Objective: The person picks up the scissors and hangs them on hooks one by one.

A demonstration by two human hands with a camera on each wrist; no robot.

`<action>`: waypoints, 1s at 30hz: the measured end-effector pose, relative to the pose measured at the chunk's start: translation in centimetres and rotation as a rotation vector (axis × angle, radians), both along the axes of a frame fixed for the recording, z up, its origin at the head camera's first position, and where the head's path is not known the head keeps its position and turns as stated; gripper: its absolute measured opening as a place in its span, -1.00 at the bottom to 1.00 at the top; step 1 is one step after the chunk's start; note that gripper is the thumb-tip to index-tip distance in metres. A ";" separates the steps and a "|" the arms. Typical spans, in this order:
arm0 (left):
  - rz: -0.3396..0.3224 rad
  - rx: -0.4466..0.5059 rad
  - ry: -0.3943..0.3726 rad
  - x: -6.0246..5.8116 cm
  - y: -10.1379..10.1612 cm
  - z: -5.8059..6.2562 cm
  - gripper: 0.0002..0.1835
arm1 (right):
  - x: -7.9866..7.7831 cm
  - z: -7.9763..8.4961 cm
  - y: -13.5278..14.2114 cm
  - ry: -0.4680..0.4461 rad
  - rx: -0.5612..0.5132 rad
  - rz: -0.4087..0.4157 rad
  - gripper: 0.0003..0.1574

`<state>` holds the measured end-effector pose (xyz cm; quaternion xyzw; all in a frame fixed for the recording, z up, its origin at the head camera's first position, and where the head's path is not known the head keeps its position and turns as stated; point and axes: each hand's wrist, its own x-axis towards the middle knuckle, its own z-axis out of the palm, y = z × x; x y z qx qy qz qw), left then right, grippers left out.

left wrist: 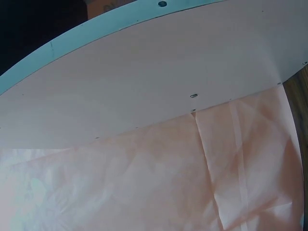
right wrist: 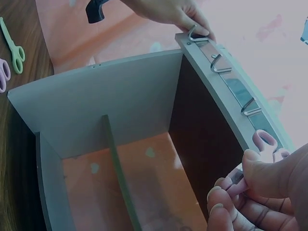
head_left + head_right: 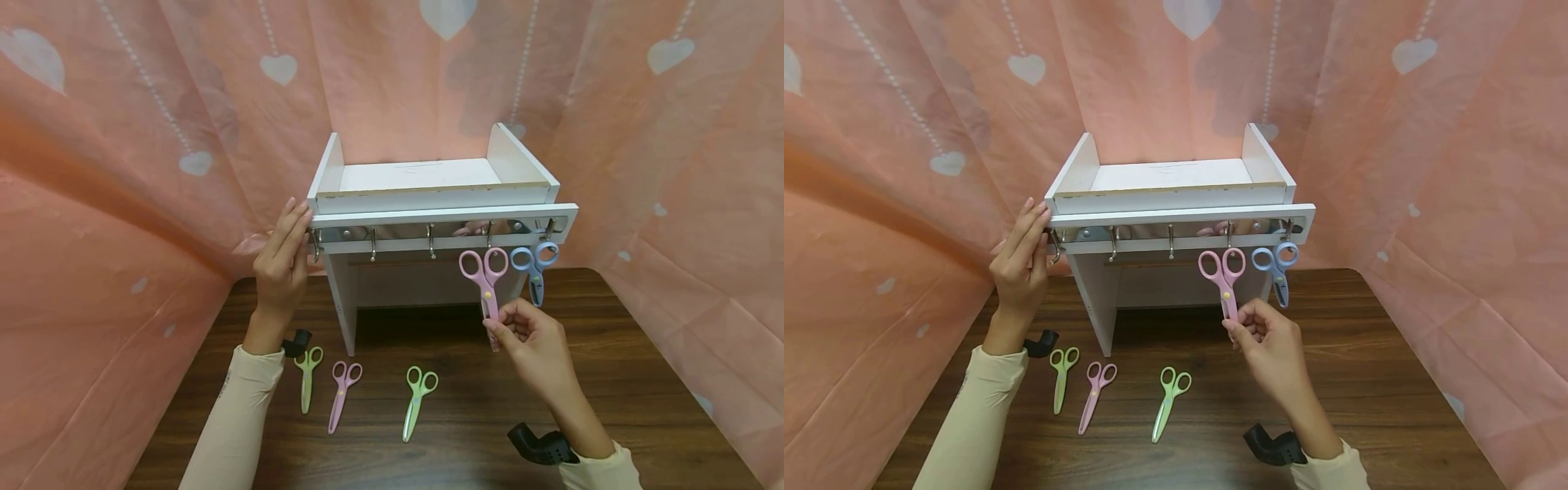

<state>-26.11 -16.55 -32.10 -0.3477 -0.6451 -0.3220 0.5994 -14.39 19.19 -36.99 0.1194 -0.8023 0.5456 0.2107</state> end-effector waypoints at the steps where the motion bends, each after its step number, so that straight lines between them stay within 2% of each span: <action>1: 0.001 0.000 0.000 0.0 0.0 0.0 -0.59 | 0.0 0.0 0.0 -0.005 -0.004 0.004 -0.81; 7: -0.006 0.008 0.002 0.0 0.0 0.0 -0.61 | -0.3 -0.2 0.1 -0.032 -0.021 0.014 -0.80; 18: 0.001 0.018 -0.001 0.0 0.2 0.0 -0.53 | -0.7 -0.4 0.3 -0.036 -0.005 0.003 -0.80; 30: -0.005 0.004 0.001 -0.1 0.1 -0.1 -0.61 | -1.2 -0.5 0.5 -0.061 -0.013 0.010 -0.79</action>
